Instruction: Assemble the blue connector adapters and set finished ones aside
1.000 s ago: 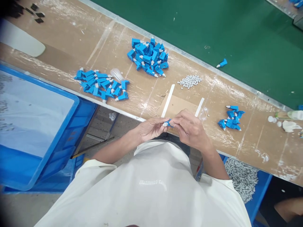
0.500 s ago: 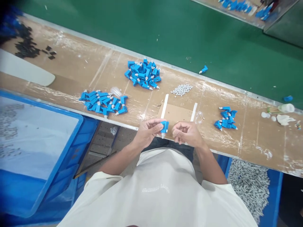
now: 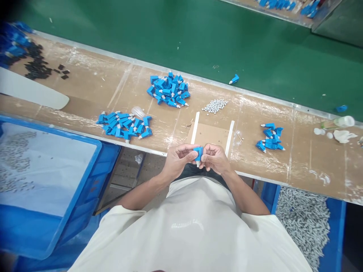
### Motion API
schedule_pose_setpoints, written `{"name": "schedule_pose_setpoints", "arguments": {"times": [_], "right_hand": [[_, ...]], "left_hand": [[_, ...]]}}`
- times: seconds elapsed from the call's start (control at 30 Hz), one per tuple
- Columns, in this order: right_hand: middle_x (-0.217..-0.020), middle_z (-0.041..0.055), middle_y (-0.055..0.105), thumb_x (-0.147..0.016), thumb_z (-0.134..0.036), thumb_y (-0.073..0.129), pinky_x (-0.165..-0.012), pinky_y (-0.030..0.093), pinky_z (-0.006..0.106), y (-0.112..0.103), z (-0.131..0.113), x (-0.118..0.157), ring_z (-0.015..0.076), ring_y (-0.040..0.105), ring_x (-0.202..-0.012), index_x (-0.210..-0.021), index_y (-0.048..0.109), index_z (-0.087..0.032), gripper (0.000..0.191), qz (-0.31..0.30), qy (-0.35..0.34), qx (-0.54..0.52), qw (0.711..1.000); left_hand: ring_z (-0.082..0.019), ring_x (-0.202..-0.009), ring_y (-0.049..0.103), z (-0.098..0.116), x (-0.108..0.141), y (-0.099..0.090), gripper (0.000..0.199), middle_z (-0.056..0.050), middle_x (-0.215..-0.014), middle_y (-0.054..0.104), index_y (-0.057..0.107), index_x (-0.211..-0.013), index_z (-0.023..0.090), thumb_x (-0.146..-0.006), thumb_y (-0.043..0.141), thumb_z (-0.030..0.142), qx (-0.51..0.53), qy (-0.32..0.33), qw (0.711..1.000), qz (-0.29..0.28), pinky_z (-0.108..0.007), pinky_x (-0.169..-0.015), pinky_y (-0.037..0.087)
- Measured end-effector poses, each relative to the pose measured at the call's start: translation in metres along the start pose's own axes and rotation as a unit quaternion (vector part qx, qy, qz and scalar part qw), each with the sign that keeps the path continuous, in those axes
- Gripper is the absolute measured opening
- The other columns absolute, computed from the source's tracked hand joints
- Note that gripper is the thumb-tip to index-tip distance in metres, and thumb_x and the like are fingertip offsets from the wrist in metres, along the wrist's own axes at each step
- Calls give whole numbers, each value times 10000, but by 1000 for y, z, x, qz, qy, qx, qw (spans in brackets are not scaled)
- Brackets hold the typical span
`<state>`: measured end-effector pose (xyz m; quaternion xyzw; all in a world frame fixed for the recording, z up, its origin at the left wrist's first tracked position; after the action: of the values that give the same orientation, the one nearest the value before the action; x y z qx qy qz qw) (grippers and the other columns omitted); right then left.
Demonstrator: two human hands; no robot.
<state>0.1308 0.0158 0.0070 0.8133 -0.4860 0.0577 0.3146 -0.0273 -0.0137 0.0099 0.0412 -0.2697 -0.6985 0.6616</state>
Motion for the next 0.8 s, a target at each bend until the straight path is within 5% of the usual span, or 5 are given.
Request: {"name": "schedule_pose_setpoints", "arguments": {"times": [0.23,0.37,0.53,0.67,0.8], "right_hand": [[-631,12,706,-552,-639,922,-343,414,170,-10,-5,-9,150,677,-478,-790,623,-182,595,17,54,98,994],[-675,24,712,-650,-606,866,-424,443,190,-60,-59,-37,121,650,-506,-785,668,-173,495,89,-3,243,966],[-677,65,696,-799,-443,746,-608,501,311,-133,-144,-110,191,636,-642,-740,684,-175,281,231,-129,496,827],[-1168,164,684,-864,-236,636,-763,512,386,-157,-187,-173,284,631,-978,-1071,746,-187,239,270,-175,657,682],[-1244,181,629,-872,-224,628,-795,507,407,-162,-200,-213,333,556,-1103,-1020,764,-199,203,210,-184,673,685]], "left_hand": [[-164,-627,707,28,-23,-17,547,-82,-805,786,797,-1028,128,-701,858,562,-105,14,994,-34,-277,-619,589],[-160,-625,694,81,-87,-55,432,-52,-765,761,777,-1044,125,-744,823,432,-233,116,962,79,-277,-656,570],[-194,-673,682,129,-182,-99,263,-48,-716,714,757,-1003,115,-836,678,302,-349,147,900,218,-293,-678,534],[-263,-863,690,129,-215,-114,193,-74,-792,720,768,-926,149,-788,701,267,-443,141,850,249,-349,-816,524],[-261,-957,661,128,-199,-122,353,-121,-1028,726,754,-1101,153,-839,686,380,-463,195,814,293,-378,-912,507]]}}
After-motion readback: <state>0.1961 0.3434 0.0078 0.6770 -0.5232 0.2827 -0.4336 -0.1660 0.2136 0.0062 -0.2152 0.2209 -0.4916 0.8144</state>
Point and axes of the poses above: each hand's wrist, its own x-axis away from the middle knuckle, its own y-axis out of the palm, z = x × y, the point moved 2 cm from there along -x, towards the middle knuckle
